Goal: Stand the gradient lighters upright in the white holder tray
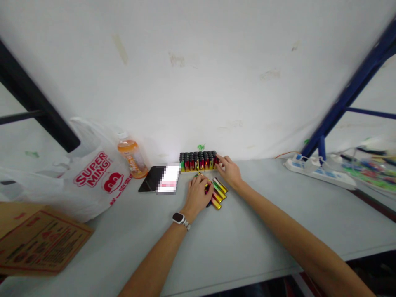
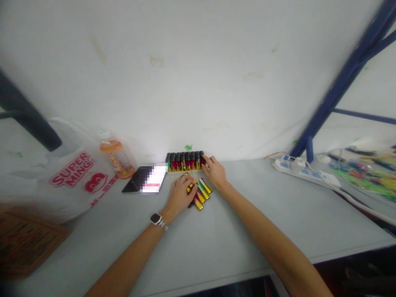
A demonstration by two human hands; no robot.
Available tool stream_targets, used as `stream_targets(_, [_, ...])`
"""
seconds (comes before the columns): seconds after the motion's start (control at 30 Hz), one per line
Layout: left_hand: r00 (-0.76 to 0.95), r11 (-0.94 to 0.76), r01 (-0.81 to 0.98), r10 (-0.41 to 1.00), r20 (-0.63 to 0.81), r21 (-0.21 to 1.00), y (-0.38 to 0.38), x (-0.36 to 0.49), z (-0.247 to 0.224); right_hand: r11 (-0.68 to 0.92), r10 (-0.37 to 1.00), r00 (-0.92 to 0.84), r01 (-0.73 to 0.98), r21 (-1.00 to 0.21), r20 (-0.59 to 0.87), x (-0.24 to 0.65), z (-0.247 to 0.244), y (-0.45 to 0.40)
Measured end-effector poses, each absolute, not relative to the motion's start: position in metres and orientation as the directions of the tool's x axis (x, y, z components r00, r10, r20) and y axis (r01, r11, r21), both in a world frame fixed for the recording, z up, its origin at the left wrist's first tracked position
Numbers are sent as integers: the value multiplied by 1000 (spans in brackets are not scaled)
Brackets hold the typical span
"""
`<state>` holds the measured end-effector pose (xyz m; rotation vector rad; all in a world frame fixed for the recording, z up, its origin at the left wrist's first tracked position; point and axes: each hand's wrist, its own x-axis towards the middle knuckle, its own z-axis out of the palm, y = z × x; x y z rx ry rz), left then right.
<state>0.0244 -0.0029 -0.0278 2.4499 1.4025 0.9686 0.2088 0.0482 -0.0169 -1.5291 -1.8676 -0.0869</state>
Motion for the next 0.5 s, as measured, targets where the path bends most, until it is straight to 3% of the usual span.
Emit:
stream_targets(0.13, [348,-544,719,821,453,432,-4,25,-26,224,873,-69,935,-273,482,203,-20,35])
stream_targets(0.3, [351,-546,716,820,451,435,-4,25,-26,192,896,-67,950,-246,438,202,-15,30])
stream_targets(0.5, [357,-546,720,821,446,428,-3,25,-26,172,912,-5,913,-371,411,200,-13,14])
